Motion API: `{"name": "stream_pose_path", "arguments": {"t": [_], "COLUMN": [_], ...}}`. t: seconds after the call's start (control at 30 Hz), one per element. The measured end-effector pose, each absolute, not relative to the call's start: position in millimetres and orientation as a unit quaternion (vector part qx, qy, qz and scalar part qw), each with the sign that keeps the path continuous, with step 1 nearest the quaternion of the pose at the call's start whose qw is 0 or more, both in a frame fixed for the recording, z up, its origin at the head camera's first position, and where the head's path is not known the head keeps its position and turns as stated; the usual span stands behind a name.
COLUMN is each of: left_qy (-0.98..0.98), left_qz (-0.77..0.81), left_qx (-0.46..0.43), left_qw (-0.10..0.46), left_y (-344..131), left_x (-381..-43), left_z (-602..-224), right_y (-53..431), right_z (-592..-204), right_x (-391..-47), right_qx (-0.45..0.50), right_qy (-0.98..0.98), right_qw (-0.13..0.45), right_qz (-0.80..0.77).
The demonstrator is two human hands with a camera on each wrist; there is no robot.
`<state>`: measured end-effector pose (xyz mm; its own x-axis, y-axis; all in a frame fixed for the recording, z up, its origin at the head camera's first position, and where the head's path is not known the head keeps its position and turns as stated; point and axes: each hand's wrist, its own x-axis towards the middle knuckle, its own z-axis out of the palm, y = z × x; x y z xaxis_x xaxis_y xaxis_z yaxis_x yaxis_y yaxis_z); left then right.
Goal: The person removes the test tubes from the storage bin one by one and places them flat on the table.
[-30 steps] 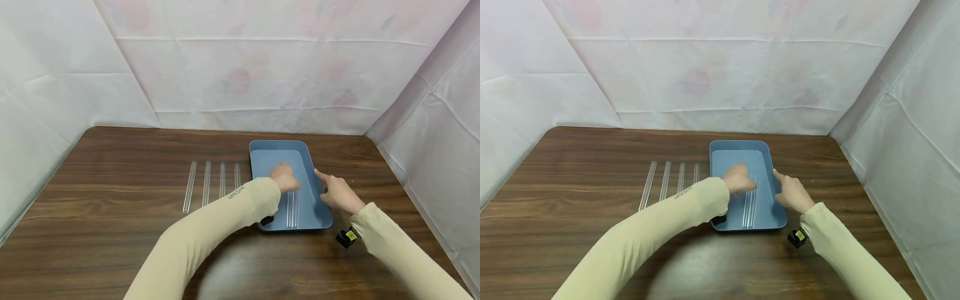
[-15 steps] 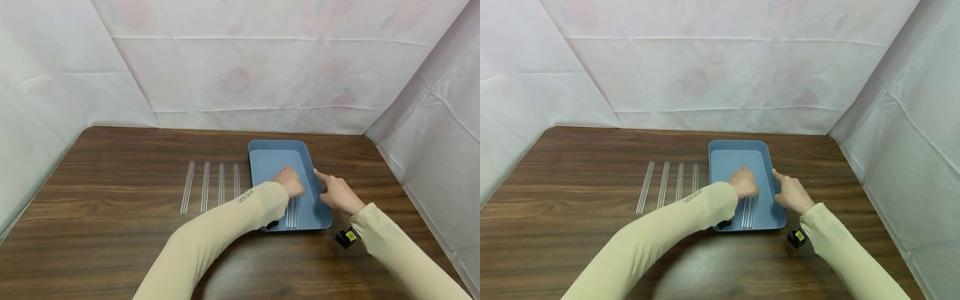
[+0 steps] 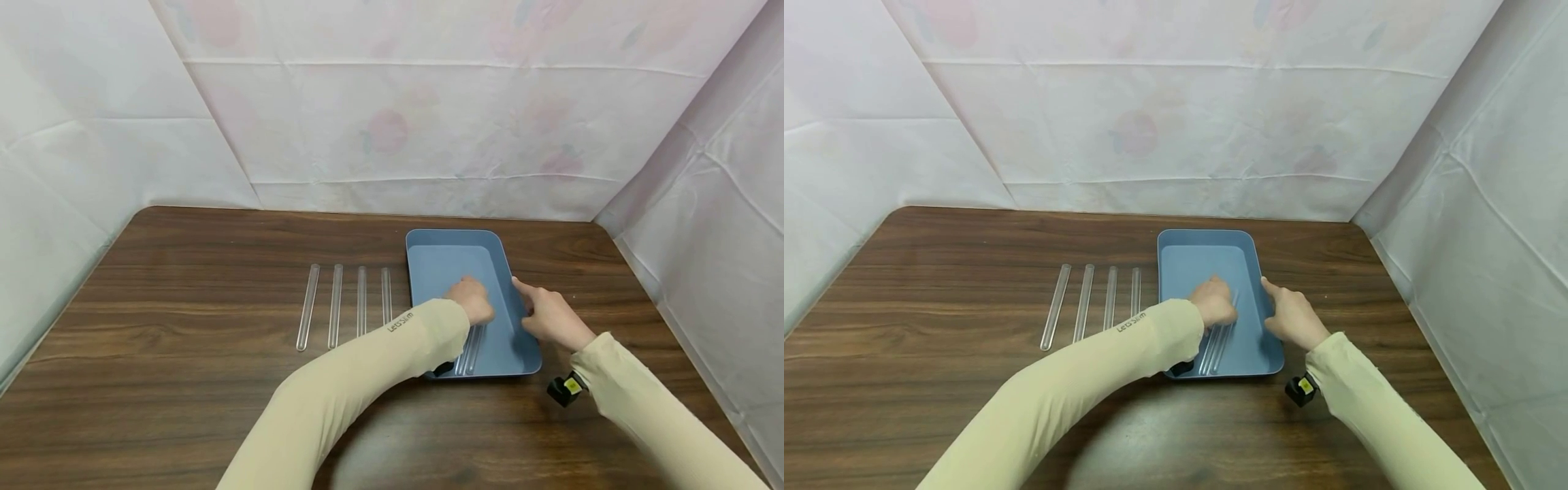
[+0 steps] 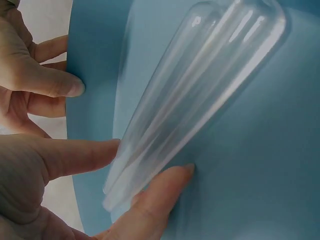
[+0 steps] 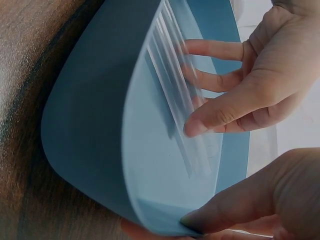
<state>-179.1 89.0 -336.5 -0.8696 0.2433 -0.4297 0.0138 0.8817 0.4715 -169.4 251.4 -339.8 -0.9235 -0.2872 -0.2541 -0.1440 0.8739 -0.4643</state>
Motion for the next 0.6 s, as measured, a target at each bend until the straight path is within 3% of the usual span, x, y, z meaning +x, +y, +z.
{"name": "stream_pose_path", "arguments": {"t": [0.6], "left_qy": [0.920], "left_qz": [0.287], "left_qx": [0.098], "left_qw": [0.248], "left_y": [79.8], "left_x": [-186.7], "left_z": [-350.2], "right_y": [250.6], "right_z": [-338.8], "right_x": [-168.3], "right_qx": [-0.110], "right_qy": [0.956], "right_qw": [0.162], "right_qz": [-0.220]}}
